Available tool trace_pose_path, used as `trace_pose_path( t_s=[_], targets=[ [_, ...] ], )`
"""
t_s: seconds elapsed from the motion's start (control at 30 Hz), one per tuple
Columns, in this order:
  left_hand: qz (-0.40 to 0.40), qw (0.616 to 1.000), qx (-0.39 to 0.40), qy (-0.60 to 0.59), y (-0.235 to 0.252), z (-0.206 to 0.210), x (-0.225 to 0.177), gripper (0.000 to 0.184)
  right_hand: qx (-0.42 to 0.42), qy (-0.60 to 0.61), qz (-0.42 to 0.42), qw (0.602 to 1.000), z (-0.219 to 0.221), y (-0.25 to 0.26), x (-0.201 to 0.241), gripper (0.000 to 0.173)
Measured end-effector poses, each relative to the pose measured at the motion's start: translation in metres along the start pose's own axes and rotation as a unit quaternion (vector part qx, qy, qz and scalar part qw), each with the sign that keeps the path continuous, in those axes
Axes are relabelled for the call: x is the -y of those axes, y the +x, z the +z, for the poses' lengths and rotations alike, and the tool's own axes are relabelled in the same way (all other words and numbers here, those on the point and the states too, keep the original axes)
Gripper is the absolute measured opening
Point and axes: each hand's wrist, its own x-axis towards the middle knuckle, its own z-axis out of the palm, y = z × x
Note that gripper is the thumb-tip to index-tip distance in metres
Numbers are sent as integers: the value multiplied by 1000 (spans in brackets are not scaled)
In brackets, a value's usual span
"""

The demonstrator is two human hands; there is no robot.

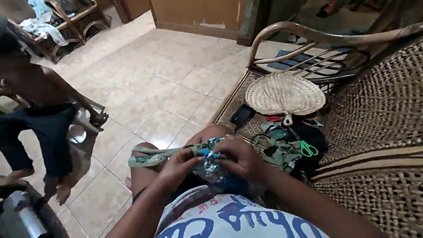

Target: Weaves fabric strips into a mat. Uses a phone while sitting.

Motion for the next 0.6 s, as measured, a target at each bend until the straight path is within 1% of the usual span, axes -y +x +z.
trace_pose_path(
  t_s=[0.07,0.13,0.23,0.3,0.4,0.47,0.6],
  targets=[
    [21,1000,-6,16,-11,3,-2,17,-11,30,-20,999,2,-1,9,36],
    [28,999,-19,14,-16,5,4,19,-39,58,-23,997,13,-1,7,33],
    [-3,998,-58,-1,-14,8,13,19,-78,92,-15,993,35,-6,-3,28],
    [-4,995,-99,9,-11,13,17,16,-90,79,-20,993,42,-10,-7,27],
    [32,987,-157,13,-9,22,29,13,-124,34,-31,991,44,-12,-10,24],
    [41,985,-167,-9,-9,27,33,15,-129,49,-12,990,42,-10,-10,20],
    [16,984,-159,-76,-10,29,33,25,-95,161,72,980,40,-7,-4,18]
  ],
)
